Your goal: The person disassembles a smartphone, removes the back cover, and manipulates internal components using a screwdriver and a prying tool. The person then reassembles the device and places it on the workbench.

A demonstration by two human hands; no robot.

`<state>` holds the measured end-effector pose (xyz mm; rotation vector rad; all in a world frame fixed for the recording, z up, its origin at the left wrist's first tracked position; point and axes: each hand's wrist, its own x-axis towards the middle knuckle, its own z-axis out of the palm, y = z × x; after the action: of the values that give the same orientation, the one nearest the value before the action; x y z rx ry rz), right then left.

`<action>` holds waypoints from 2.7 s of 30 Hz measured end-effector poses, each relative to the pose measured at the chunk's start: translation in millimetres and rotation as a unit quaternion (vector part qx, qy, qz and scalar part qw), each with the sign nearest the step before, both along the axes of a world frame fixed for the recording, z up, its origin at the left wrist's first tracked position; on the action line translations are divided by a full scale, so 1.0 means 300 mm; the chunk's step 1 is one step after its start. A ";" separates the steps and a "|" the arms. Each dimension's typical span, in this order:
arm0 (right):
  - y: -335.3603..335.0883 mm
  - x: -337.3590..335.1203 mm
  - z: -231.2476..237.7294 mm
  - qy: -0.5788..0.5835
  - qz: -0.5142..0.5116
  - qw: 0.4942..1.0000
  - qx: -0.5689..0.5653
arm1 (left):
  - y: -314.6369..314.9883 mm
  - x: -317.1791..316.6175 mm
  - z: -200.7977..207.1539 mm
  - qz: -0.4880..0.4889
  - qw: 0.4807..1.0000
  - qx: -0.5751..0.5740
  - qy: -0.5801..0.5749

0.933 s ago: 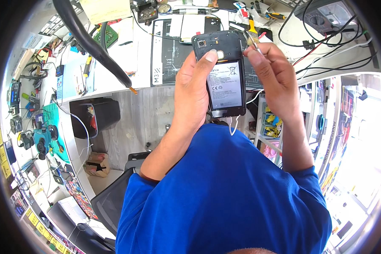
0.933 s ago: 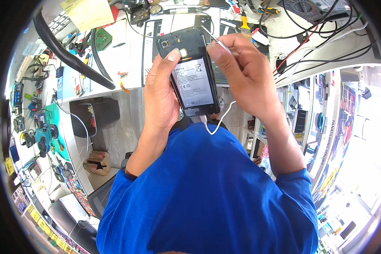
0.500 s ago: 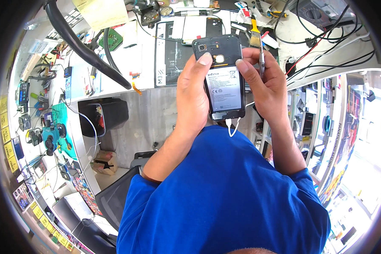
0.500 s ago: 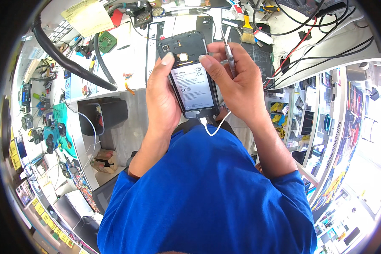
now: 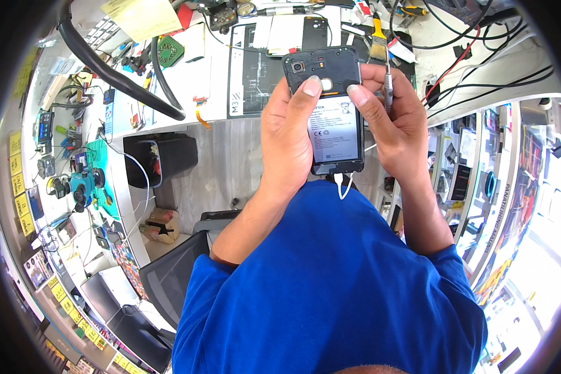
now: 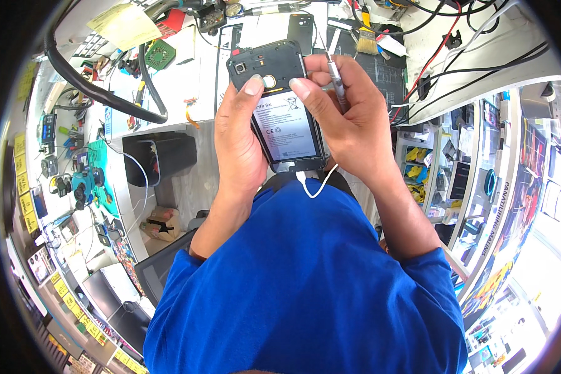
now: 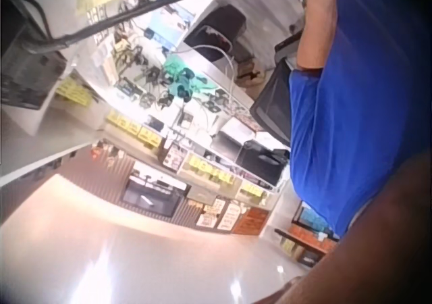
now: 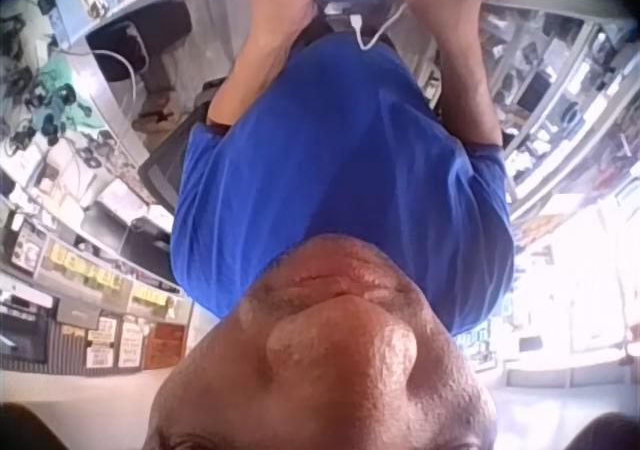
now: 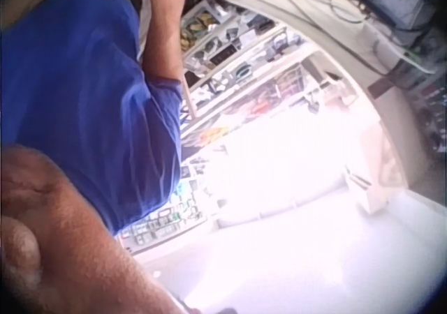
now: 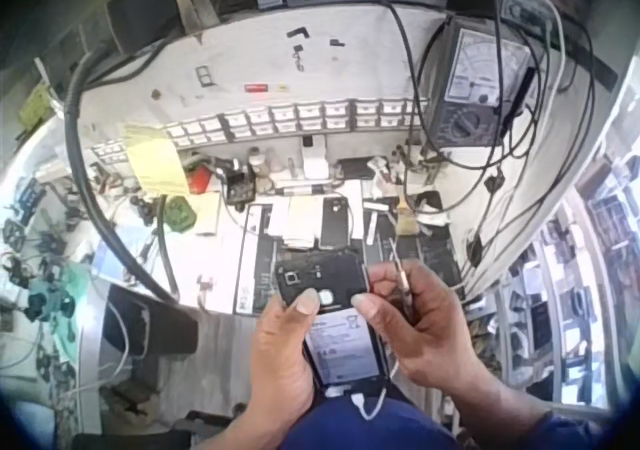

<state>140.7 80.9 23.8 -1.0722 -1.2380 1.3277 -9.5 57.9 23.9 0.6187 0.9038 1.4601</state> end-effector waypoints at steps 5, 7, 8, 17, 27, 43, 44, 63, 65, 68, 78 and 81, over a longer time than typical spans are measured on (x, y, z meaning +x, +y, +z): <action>-0.008 0.021 0.008 0.018 -0.001 1.000 0.000 | -0.007 0.037 0.002 0.019 1.000 0.011 0.015; -0.016 0.037 0.013 0.021 0.003 1.000 -0.014 | -0.007 0.047 0.013 0.021 1.000 -0.003 -0.003; -0.018 0.045 0.013 0.024 0.006 0.999 -0.021 | -0.006 0.049 0.018 0.015 1.000 -0.005 -0.019; -0.014 0.104 0.011 -0.002 0.030 0.999 -0.035 | -0.007 0.087 0.026 0.003 1.000 -0.012 0.002; -0.026 0.119 0.014 -0.040 0.008 0.999 -0.014 | -0.001 0.121 0.022 0.020 1.000 -0.004 0.012; -0.006 0.136 0.021 -0.226 -0.041 0.965 0.129 | 0.039 0.104 0.008 0.038 0.999 -0.011 -0.006; -0.005 0.138 0.006 -0.244 -0.034 0.954 0.174 | 0.040 0.098 0.003 0.031 0.999 -0.011 -0.010; 0.035 0.094 0.059 -0.172 0.071 0.977 0.105 | 0.068 0.029 -0.033 -0.106 0.982 0.072 -0.142; 0.026 0.085 0.128 -0.116 0.097 0.988 0.023 | 0.072 0.037 -0.039 -0.086 0.989 0.067 -0.103; 0.036 0.099 0.117 -0.088 0.114 0.988 -0.052 | 0.085 0.060 -0.023 -0.038 0.995 0.069 -0.068; 0.048 0.098 0.056 0.095 0.127 0.981 -0.111 | 0.116 0.032 0.012 -0.143 0.976 0.086 -0.139; 0.049 0.106 0.052 0.106 0.130 0.980 -0.107 | 0.124 0.034 -0.006 -0.146 0.976 0.088 -0.134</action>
<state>172.4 95.6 39.3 -0.9067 -1.1195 1.7617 0.7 95.2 22.1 0.6377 0.4548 1.3249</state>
